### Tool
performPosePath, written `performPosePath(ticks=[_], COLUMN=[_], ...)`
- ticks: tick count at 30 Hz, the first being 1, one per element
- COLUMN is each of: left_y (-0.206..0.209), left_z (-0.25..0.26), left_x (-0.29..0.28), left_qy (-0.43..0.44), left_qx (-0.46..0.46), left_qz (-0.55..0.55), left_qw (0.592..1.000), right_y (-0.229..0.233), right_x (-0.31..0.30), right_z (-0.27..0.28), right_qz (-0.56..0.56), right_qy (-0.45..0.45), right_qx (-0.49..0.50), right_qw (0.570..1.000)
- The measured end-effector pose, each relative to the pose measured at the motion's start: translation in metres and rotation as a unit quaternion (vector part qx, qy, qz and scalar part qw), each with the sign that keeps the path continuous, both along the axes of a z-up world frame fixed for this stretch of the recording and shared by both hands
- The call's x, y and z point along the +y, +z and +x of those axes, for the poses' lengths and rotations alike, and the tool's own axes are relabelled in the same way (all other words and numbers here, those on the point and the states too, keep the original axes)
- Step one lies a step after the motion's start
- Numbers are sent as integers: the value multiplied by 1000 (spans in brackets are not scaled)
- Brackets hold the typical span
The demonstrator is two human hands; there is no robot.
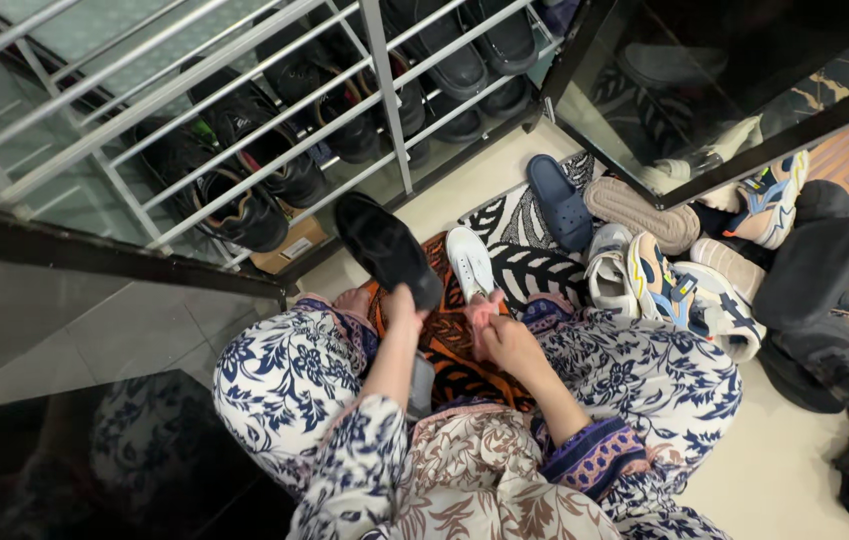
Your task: The person sits on the floor and wipes several pairs of shoes and slippers with a pink cloth. They take items from a metal shoe rack, wipe them, and return them to the rack.
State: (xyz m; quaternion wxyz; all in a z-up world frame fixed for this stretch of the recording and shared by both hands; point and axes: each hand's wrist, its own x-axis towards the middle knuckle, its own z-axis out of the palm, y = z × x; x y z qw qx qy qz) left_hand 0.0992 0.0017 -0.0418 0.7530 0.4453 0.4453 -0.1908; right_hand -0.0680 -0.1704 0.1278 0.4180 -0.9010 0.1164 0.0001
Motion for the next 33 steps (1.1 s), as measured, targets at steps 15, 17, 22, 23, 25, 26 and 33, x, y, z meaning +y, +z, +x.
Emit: performPosePath(ticks=[15, 17, 22, 23, 25, 26, 33], left_y=[20, 19, 1, 8, 26, 35, 22], left_z=[268, 271, 129, 109, 107, 121, 251], left_x=[29, 26, -59, -76, -98, -110, -145], left_qy=[2, -7, -126, -188, -294, -339, -423], left_qx=[-134, -231, -275, -366, -468, -483, -310], left_qz=[158, 140, 511, 522, 516, 508, 521], left_qw=[978, 963, 804, 747, 654, 627, 674], right_y=[-27, -39, -72, -78, -89, -94, -110], right_x=[0, -1, -10, -13, -23, -29, -66], right_z=[93, 123, 157, 158, 155, 151, 136], right_qz=[150, 192, 232, 244, 241, 238, 271], right_qy=[-48, -69, -104, -122, -143, -155, -217], right_qx=[90, 173, 32, 35, -7, -27, 8], right_qw=[983, 964, 967, 962, 960, 958, 938])
